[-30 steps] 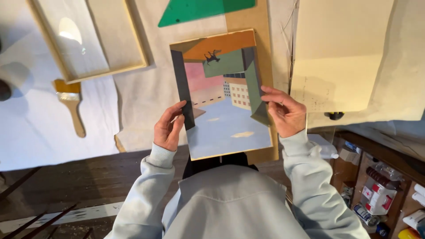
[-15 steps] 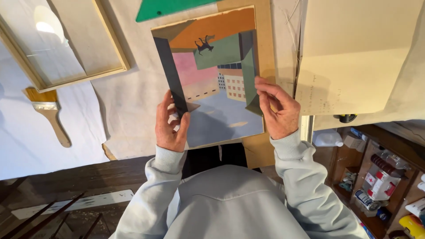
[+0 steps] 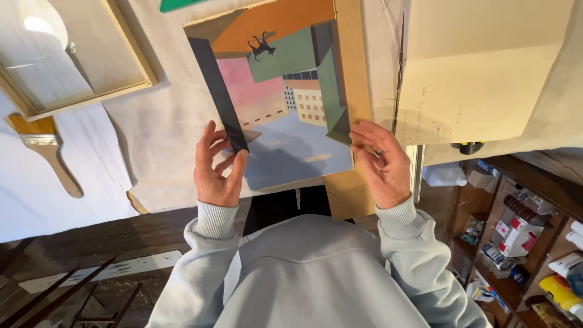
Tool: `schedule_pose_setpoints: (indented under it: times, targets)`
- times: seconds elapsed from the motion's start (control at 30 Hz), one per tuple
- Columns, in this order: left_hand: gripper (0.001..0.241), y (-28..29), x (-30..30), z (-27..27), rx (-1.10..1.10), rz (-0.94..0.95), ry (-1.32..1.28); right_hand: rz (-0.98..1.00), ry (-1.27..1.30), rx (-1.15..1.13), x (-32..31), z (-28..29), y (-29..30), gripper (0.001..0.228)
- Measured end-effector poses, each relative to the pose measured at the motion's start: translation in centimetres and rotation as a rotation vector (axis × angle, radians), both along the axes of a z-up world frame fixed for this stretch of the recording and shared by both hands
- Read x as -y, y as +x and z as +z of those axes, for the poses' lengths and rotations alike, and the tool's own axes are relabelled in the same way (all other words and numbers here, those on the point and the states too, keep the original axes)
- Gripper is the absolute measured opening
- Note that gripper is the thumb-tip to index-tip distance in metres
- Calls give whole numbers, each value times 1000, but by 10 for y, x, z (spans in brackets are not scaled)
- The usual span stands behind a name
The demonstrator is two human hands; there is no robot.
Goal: The recorder is assembling and securing an artwork into a picture frame.
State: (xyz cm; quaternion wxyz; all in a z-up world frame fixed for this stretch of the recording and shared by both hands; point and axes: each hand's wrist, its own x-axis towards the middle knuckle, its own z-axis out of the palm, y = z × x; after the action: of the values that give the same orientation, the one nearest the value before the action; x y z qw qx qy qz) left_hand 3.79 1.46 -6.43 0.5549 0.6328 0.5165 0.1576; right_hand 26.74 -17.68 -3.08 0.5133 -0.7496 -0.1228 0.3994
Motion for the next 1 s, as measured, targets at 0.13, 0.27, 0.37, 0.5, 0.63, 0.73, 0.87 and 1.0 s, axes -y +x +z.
schedule_pose_setpoints:
  times: [0.13, 0.27, 0.37, 0.5, 0.63, 0.73, 0.87, 1.0]
  targets:
    - [79, 3, -2, 0, -1, 0, -2, 24, 38, 9, -2, -4, 6, 50]
    - [74, 8, -6, 0, 0, -13, 23, 71, 106, -4, 0, -12, 17, 50]
    - [72, 8, -6, -1, 2, -15, 35, 81, 96, -13, -2, -12, 18, 47]
    - [69, 8, -3, -1, 4, -42, 72, 61, 58, -19, -5, -5, 16, 47]
    - [68, 9, 0, -2, 7, -37, 77, 72, 43, -14, -3, -8, 14, 45]
    - [70, 10, 0, -6, 12, -35, 102, 75, 35, -5, -6, -5, 15, 45]
    - [68, 9, 4, -5, 21, -37, 96, 54, 19, -21, -3, -3, 15, 43]
    - [66, 14, 2, -1, 12, -45, 108, 54, 1, -15, -4, -2, 16, 43]
